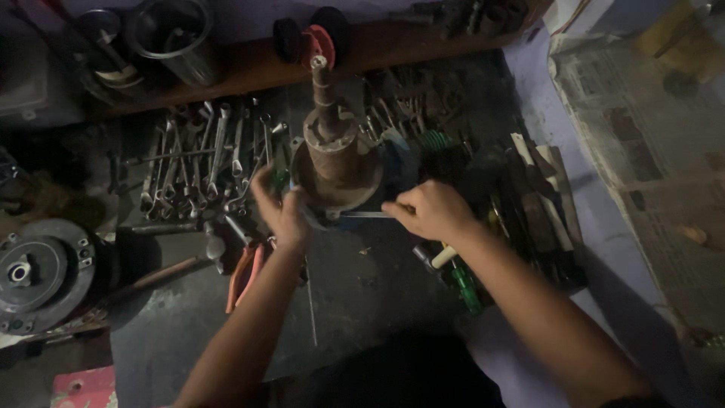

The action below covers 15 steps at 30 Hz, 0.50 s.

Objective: The person uses a wrench and a hammer to loosen or tighten bolts on a motor assembly, then handles mechanical components by hand on a workbench containing tools.

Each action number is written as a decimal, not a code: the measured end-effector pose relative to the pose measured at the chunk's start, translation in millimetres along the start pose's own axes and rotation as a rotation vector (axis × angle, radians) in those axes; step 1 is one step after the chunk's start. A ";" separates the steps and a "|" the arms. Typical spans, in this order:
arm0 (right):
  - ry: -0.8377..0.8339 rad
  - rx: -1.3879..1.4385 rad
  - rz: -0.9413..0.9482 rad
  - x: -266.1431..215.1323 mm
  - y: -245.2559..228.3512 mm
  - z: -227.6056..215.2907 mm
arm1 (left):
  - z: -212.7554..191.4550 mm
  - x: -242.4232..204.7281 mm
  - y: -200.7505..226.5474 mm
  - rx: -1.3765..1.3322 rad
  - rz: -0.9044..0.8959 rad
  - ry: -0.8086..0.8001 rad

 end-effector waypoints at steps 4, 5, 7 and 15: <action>0.113 0.047 0.258 5.4 25.8 -2.1 | -57.9 -23.5 -123.0 0.121 -0.444 0.247; 0.124 0.053 0.273 5.5 28.8 -1.8 | -58.3 -20.8 -137.0 0.220 -0.449 0.266; 0.145 0.062 0.294 4.8 33.1 -3.7 | -49.0 -24.3 -138.2 0.391 -0.351 0.195; 0.257 0.078 0.142 0.8 28.6 -12.5 | -2.1 -50.0 -46.4 0.256 -0.421 -0.253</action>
Point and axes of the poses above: each hand's wrist, its own x-axis towards the middle knuckle, its own z-axis out of the palm, y = z × x, the point moved 10 cm from there along x, towards the middle knuckle, and after that the axes turned 9 degrees about -y, right-handed, at the moved point
